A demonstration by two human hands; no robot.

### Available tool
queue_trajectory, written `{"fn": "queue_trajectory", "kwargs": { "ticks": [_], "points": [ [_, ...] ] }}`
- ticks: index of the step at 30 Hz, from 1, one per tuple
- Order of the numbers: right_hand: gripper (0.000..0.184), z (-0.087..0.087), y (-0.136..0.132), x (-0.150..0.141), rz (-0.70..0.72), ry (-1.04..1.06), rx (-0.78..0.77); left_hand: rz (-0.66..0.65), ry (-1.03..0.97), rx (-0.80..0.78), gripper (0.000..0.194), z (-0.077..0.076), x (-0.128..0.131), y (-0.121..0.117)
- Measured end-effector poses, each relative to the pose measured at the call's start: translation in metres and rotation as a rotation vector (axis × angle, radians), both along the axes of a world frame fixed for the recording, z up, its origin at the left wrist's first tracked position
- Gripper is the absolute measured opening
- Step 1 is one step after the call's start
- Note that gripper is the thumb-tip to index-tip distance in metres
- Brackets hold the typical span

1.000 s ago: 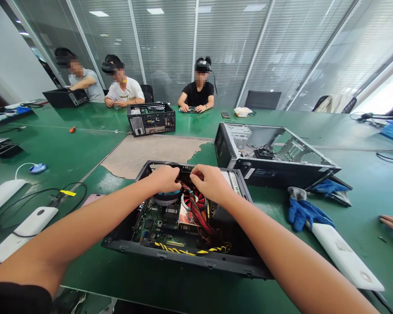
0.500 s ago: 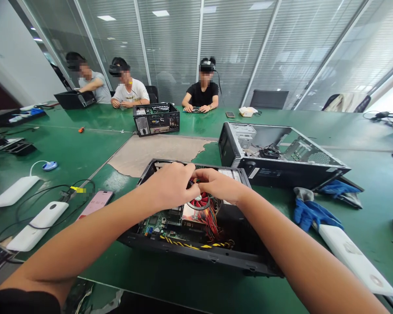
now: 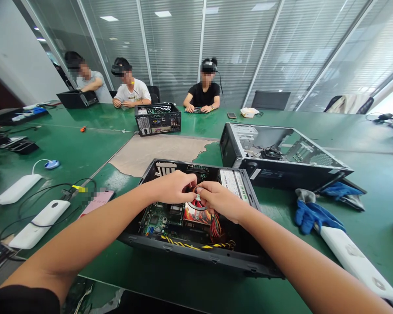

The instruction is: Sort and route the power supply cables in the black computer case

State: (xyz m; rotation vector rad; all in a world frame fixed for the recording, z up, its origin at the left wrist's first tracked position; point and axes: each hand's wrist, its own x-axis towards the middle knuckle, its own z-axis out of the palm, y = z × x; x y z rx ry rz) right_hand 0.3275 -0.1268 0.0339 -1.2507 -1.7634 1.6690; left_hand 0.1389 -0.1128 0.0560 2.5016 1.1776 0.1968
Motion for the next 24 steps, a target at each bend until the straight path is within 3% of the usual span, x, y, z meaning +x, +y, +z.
{"fn": "queue_trajectory", "kwargs": {
  "ticks": [5,12,17,24],
  "points": [
    [0.033,-0.007,0.001,0.002,0.019,-0.093,0.1,-0.091,-0.099,-0.048,0.035,0.0,-0.009,0.006],
    [0.025,-0.009,-0.007,0.007,0.239,-0.414,0.491,-0.158,-0.053,-0.239,0.037,-0.011,-0.022,0.012],
    [0.023,-0.007,-0.011,0.01,0.461,-0.441,0.458,-0.058,-0.104,-0.188,0.029,0.0,-0.013,0.01],
    [0.026,-0.007,-0.011,0.014,0.404,-0.4,0.41,-0.101,0.043,-0.149,0.022,0.015,0.006,-0.005]
  ]
}}
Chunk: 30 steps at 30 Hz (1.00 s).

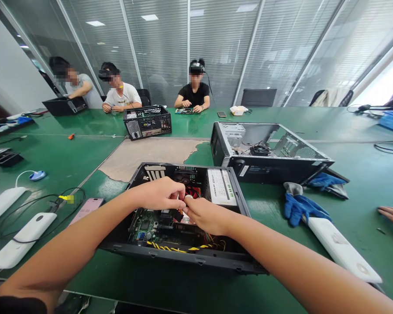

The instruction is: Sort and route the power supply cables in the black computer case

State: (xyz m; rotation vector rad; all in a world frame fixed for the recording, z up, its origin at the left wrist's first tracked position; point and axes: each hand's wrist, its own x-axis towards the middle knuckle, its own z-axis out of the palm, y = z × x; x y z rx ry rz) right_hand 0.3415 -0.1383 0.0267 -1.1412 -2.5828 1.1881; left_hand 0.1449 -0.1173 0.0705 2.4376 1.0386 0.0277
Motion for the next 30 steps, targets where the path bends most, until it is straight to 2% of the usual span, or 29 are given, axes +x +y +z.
{"fn": "queue_trajectory", "kwargs": {
  "ticks": [7,13,19,22,26,30],
  "points": [
    [0.032,-0.003,-0.001,0.009,0.023,0.024,0.009,-0.02,0.015,0.046,0.025,0.001,0.01,-0.003],
    [0.027,-0.001,-0.007,0.027,-0.032,0.003,-0.047,-0.081,0.041,0.116,0.024,0.002,0.03,-0.01],
    [0.023,-0.004,-0.01,0.034,-0.086,0.026,-0.118,-0.115,0.079,0.254,0.023,-0.014,0.033,-0.009],
    [0.018,-0.002,-0.01,0.03,-0.106,0.097,-0.215,-0.036,0.019,0.243,0.025,-0.019,0.025,-0.007],
    [0.014,0.008,-0.01,0.024,-0.169,0.276,-0.394,0.117,-0.12,0.134,0.027,-0.01,0.022,-0.007],
    [0.013,0.02,-0.008,0.014,-0.382,0.423,-0.531,0.264,-0.227,-0.018,0.028,-0.002,0.029,-0.001]
  ]
}}
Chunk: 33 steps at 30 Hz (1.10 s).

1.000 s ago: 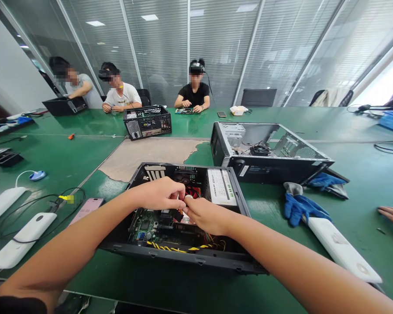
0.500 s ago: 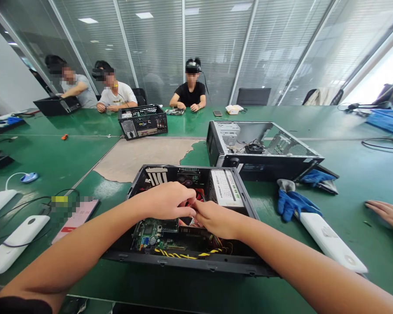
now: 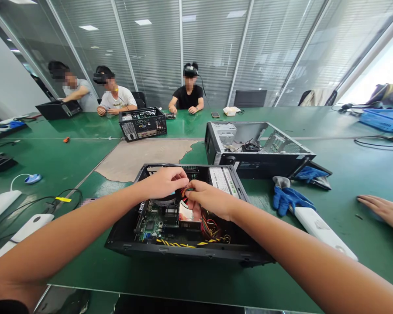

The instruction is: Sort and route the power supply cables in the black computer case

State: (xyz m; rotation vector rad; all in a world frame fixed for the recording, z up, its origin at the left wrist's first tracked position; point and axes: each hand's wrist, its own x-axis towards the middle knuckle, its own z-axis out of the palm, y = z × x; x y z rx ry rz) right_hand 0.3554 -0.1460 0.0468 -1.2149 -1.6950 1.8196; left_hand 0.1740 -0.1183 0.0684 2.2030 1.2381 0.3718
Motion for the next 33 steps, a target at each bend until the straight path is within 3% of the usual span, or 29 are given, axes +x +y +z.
{"fn": "queue_trajectory", "kwargs": {
  "ticks": [3,8,11,15,18,24,33],
  "points": [
    [0.009,0.006,0.005,-0.009,-0.114,0.067,-0.028,0.024,-0.106,0.032,0.035,-0.004,0.002,0.006],
    [0.02,0.001,0.012,-0.014,-0.243,0.188,-0.028,-0.069,-0.217,0.189,0.04,-0.019,-0.008,0.006],
    [0.033,-0.008,0.015,-0.012,-0.218,0.287,-0.04,-0.162,-0.155,0.332,0.049,-0.025,-0.016,0.004],
    [0.036,-0.018,0.018,-0.007,-0.149,0.366,-0.029,-0.263,-0.087,0.476,0.034,-0.032,-0.019,0.005],
    [0.033,-0.022,0.019,-0.005,-0.107,0.371,-0.034,-0.269,-0.101,0.525,0.03,-0.033,-0.021,0.004],
    [0.041,-0.02,0.017,-0.007,-0.074,0.334,-0.049,-0.186,-0.08,0.523,0.029,-0.028,-0.023,0.0],
    [0.033,-0.02,0.015,-0.014,-0.041,0.252,-0.039,-0.089,-0.144,0.281,0.031,-0.021,-0.022,-0.001]
  ]
}}
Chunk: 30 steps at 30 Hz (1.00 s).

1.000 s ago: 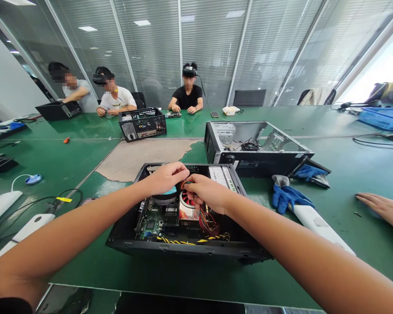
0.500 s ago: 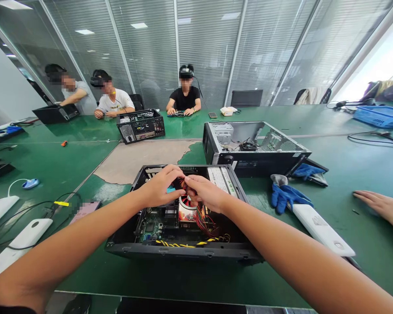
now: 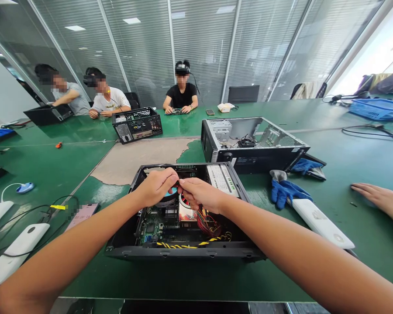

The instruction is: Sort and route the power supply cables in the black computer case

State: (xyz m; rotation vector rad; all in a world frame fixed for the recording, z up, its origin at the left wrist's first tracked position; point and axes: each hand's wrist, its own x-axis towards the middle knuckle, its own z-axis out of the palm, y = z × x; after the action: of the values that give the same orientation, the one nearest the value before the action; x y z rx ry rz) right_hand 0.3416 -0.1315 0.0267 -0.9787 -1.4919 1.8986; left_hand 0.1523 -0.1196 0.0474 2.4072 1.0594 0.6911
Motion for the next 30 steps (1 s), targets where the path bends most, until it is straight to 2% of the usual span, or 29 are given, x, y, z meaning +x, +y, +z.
{"fn": "queue_trajectory", "kwargs": {
  "ticks": [5,11,16,23,27,30],
  "points": [
    [0.034,-0.002,-0.0016,-0.0025,0.008,-0.033,0.033,0.012,-0.01,-0.087,0.034,-0.0007,-0.0008,0.0016],
    [0.034,-0.0015,-0.0006,-0.0022,-0.036,-0.008,0.018,-0.057,0.001,0.055,0.025,-0.0032,-0.0043,0.0056],
    [0.034,-0.0011,-0.0005,-0.0024,-0.035,-0.009,0.055,-0.125,0.046,0.087,0.024,-0.0065,-0.007,0.0085],
    [0.033,-0.0005,-0.0006,-0.0043,-0.058,-0.15,0.248,-0.151,0.137,-0.05,0.034,-0.0053,-0.009,0.0086],
    [0.028,0.0012,-0.001,-0.005,-0.094,-0.245,0.377,-0.117,0.118,-0.05,0.029,-0.0034,-0.009,0.0073],
    [0.026,0.001,-0.0007,-0.0052,-0.123,-0.294,0.401,-0.078,0.116,-0.038,0.027,-0.004,-0.0092,0.0075]
  ]
}}
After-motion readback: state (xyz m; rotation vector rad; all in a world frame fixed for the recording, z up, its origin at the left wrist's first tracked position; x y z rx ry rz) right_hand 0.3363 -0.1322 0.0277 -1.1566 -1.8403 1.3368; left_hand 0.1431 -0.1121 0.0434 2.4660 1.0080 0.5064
